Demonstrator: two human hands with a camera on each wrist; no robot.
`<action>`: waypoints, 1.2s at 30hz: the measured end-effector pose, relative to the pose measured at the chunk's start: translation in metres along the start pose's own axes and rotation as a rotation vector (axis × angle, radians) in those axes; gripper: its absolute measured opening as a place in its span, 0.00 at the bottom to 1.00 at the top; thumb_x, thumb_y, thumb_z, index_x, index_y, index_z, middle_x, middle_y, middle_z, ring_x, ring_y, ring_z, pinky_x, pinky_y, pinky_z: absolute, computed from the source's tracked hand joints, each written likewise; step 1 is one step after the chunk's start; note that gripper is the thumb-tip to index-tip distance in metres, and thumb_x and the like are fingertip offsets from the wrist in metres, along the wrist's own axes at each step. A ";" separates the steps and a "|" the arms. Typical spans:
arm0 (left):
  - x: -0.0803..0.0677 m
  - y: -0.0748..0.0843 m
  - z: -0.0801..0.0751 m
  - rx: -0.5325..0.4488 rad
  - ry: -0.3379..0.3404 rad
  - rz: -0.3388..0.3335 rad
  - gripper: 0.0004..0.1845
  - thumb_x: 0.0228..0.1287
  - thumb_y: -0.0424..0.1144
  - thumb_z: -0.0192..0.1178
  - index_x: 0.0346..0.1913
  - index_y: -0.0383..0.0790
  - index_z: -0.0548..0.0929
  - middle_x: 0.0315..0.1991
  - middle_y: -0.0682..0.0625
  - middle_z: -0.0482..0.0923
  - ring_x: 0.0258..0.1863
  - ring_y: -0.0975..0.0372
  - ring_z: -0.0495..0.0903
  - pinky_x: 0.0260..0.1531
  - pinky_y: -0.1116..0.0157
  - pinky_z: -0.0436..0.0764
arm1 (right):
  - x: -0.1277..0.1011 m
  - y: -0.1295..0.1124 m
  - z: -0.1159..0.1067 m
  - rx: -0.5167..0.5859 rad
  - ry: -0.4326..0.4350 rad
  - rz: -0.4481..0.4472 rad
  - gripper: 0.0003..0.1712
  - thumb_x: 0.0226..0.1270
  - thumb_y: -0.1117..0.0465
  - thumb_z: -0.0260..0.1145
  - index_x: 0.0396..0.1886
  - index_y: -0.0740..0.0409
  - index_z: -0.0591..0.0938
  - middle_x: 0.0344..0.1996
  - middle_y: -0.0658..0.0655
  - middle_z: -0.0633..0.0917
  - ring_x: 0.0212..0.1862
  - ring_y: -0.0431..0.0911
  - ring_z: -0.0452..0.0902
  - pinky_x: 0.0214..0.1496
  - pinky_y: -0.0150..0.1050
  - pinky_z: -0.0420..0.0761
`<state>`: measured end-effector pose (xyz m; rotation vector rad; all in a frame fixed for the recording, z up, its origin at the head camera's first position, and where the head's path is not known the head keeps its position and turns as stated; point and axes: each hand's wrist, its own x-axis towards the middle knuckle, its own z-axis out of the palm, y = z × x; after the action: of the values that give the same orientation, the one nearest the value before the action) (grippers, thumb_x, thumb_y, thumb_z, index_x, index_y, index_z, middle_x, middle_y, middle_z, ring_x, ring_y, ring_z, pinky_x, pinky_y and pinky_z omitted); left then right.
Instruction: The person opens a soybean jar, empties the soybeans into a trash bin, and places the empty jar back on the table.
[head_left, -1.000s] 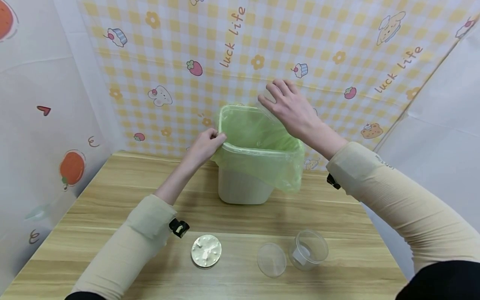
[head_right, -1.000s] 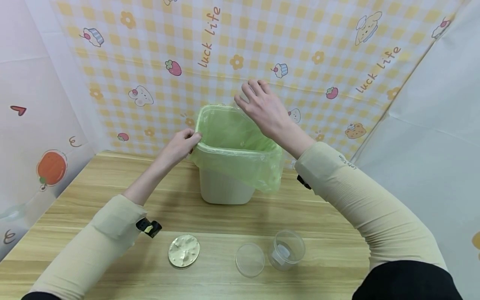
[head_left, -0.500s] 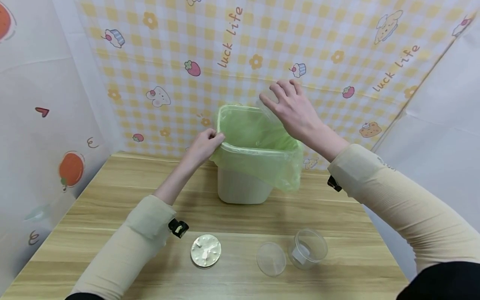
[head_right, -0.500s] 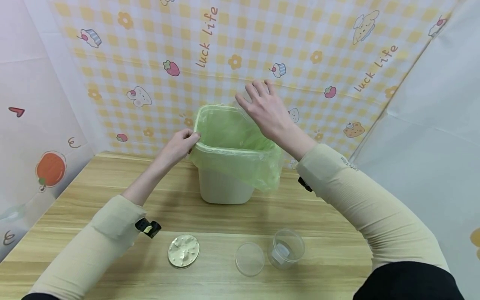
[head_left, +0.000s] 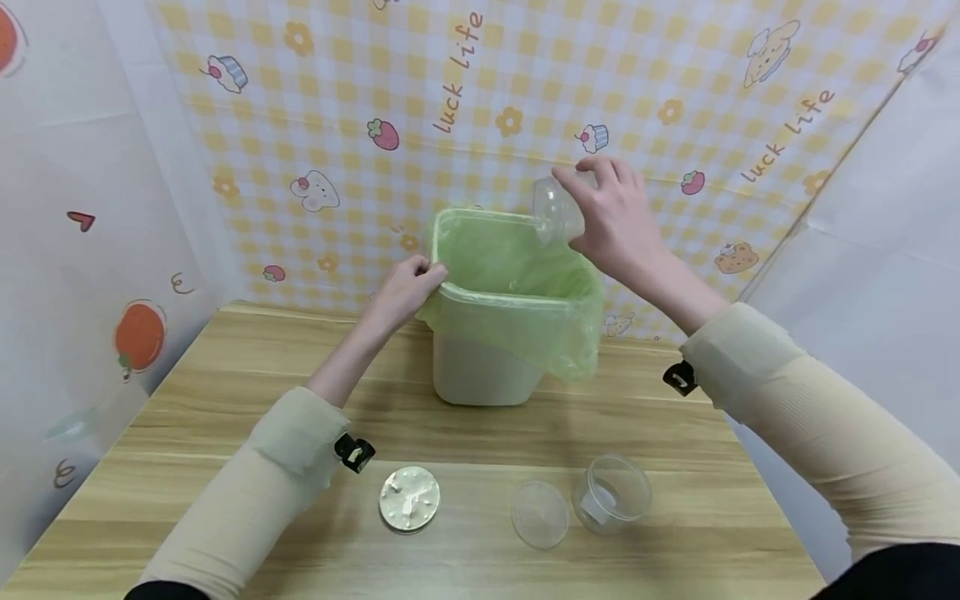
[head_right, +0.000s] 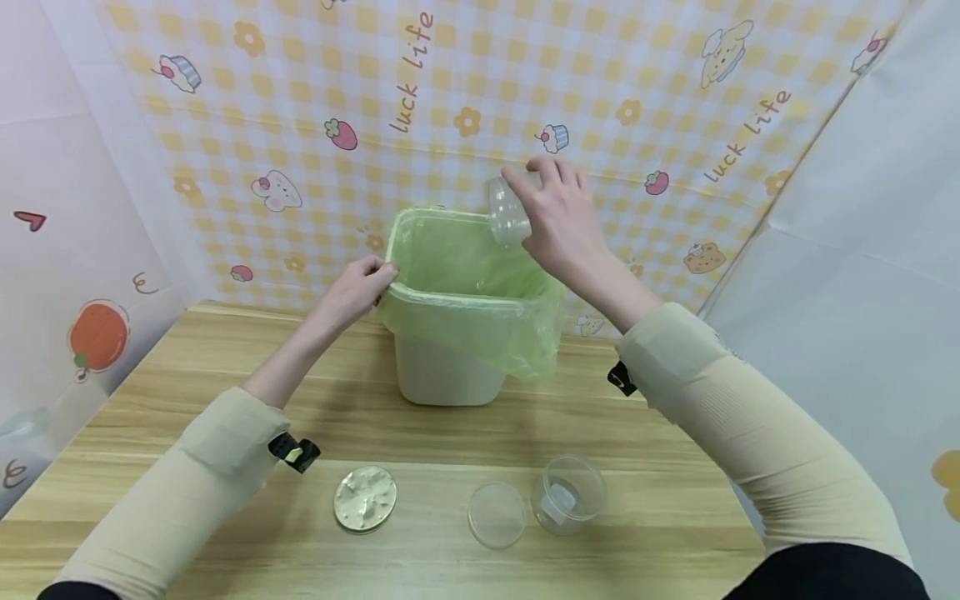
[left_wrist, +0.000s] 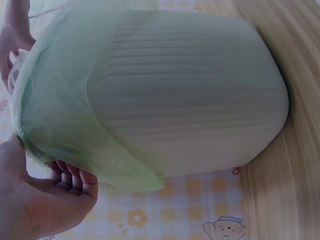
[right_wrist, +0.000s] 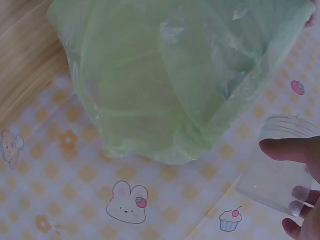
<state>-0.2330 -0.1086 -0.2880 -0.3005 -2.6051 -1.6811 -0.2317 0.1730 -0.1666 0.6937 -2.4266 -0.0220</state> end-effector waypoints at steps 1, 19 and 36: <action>0.000 0.000 0.000 -0.002 -0.002 0.000 0.17 0.69 0.51 0.50 0.43 0.40 0.76 0.35 0.48 0.71 0.34 0.57 0.69 0.33 0.63 0.71 | -0.002 0.000 -0.002 0.038 -0.006 0.031 0.51 0.44 0.72 0.80 0.72 0.53 0.73 0.66 0.69 0.73 0.69 0.68 0.65 0.70 0.67 0.65; 0.000 0.004 -0.002 0.019 -0.010 -0.017 0.17 0.70 0.51 0.49 0.42 0.40 0.76 0.37 0.47 0.72 0.38 0.56 0.71 0.37 0.62 0.72 | -0.049 -0.018 -0.030 0.420 -0.021 0.342 0.55 0.42 0.55 0.87 0.74 0.42 0.73 0.63 0.64 0.78 0.64 0.58 0.69 0.60 0.61 0.72; 0.000 0.002 -0.001 0.014 -0.004 -0.025 0.18 0.71 0.53 0.50 0.44 0.40 0.76 0.38 0.47 0.72 0.38 0.56 0.71 0.37 0.63 0.73 | -0.099 -0.048 -0.008 0.724 0.022 0.327 0.53 0.44 0.60 0.87 0.73 0.44 0.74 0.59 0.55 0.82 0.61 0.48 0.78 0.60 0.48 0.79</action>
<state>-0.2328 -0.1083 -0.2856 -0.2729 -2.6335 -1.6708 -0.1370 0.1813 -0.2231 0.5675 -2.4774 1.0242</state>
